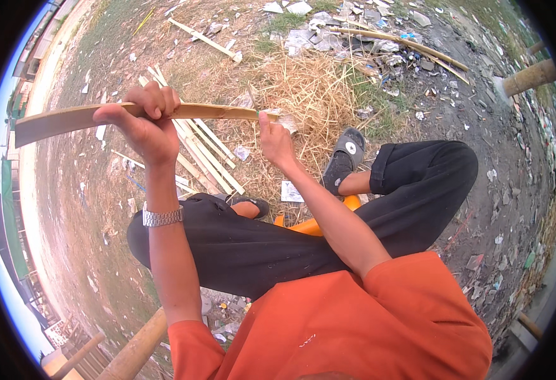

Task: The person sits on a small stool outdoors and uses a small knife to shave a long, thin piece of bamboo. They hold the bamboo with their left hand and carefully scrape the surface with the knife in their right hand, creating thin shavings.

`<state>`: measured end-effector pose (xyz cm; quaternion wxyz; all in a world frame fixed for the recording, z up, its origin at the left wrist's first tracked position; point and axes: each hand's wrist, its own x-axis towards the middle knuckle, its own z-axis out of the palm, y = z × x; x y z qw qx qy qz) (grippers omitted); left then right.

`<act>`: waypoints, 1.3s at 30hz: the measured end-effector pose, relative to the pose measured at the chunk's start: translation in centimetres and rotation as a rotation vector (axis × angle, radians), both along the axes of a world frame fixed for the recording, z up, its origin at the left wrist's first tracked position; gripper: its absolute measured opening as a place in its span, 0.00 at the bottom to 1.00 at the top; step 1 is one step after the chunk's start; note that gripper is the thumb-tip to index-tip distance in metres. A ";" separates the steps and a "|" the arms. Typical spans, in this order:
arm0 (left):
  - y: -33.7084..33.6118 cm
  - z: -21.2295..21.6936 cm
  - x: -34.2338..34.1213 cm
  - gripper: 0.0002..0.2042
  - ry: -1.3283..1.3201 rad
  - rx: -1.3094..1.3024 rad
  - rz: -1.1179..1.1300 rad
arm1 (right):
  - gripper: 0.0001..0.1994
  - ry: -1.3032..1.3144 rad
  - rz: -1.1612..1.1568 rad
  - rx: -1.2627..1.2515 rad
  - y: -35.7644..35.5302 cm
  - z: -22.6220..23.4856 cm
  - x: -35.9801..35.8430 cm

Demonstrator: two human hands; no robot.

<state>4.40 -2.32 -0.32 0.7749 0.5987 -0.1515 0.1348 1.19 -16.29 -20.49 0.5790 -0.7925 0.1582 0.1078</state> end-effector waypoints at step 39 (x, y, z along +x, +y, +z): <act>0.2 0.9 5.9 0.35 0.003 0.050 -0.217 | 0.37 -0.052 0.096 -0.156 -3.4 -5.3 -0.4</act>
